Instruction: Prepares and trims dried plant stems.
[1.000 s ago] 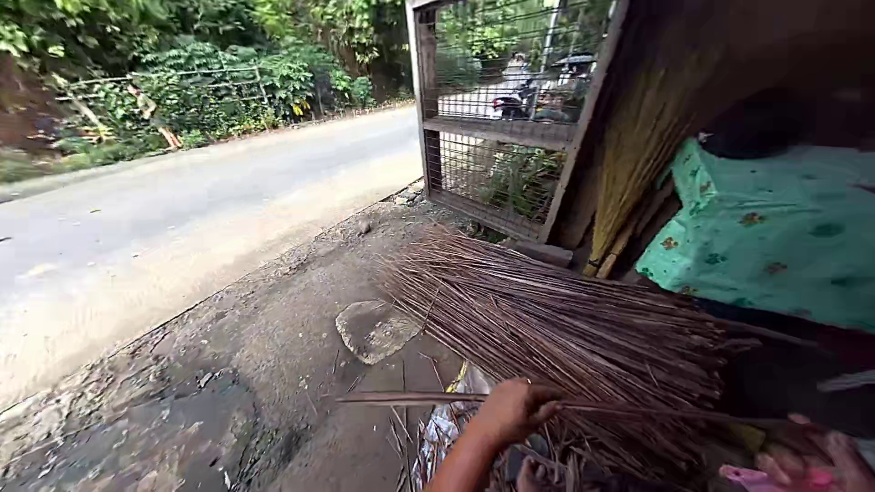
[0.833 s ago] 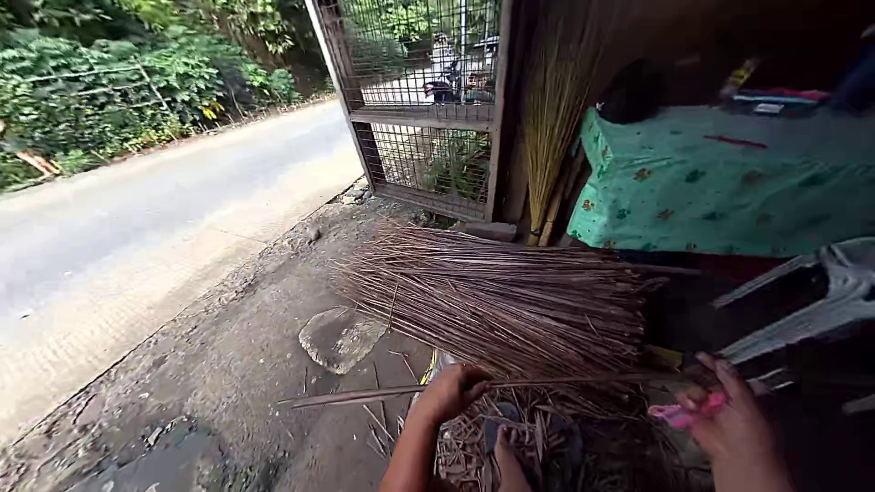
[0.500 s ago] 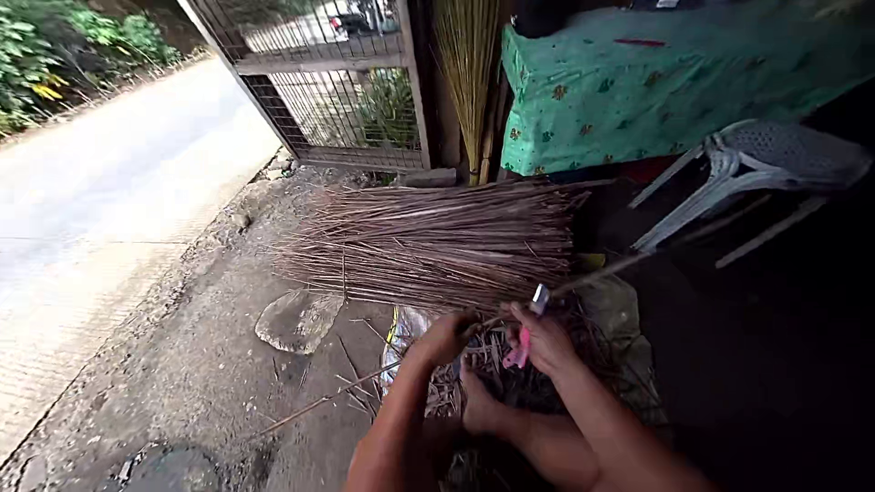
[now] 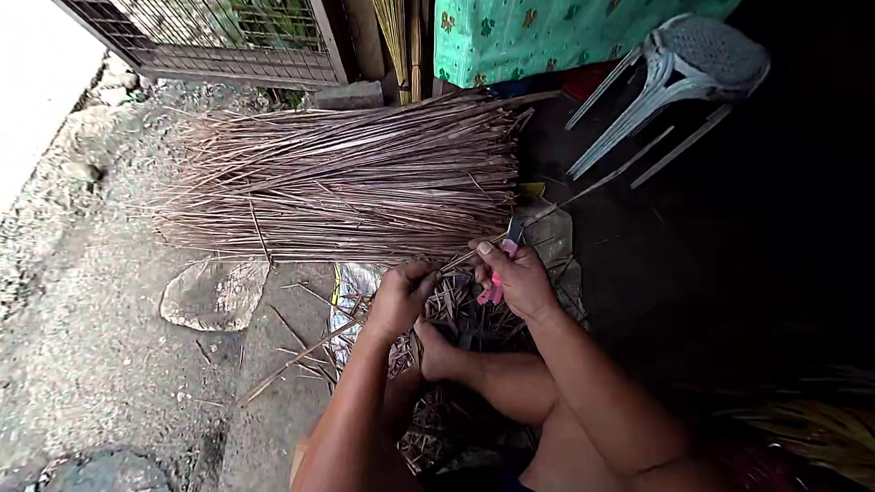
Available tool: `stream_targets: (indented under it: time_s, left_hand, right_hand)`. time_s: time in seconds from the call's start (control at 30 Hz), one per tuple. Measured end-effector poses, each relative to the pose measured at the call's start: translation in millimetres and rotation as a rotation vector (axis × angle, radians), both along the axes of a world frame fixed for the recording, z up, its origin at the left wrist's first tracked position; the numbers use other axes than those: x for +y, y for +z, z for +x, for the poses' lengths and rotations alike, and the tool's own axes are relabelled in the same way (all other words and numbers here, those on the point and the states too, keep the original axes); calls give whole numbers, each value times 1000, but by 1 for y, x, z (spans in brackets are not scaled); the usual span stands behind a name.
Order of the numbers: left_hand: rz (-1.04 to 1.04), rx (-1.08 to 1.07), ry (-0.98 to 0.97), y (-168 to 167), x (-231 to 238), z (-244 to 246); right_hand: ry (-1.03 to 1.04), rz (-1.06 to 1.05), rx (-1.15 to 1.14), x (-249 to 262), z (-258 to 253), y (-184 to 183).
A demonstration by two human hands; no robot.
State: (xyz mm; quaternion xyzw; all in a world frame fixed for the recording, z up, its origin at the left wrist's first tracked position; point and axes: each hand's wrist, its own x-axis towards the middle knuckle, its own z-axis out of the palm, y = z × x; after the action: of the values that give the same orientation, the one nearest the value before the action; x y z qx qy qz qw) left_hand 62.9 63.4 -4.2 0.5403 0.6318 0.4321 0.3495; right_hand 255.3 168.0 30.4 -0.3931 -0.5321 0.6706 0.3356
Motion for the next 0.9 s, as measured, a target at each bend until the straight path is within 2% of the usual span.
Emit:
stream_targets:
  time_s: [0.17, 0.3, 0.4, 0.6, 0.7, 0.9]
  left_hand:
    - [190, 38, 131, 3, -3, 4]
    - [276, 67, 104, 6, -2, 9]
    - [252, 74, 93, 10, -3, 11]
    - [362, 274, 96, 6, -4, 15]
    - [383, 233, 34, 9, -5, 10]
    - [326, 219, -25, 6, -7, 6]
  right_hand:
    - [70, 149, 67, -2, 3, -2]
    - [143, 198, 73, -4, 4, -5]
    - [189, 242, 86, -7, 4, -6]
    - [261, 575, 80, -8, 7, 1]
    - [218, 560, 107, -5, 10, 2]
    - [160, 385, 235, 1, 11, 2]
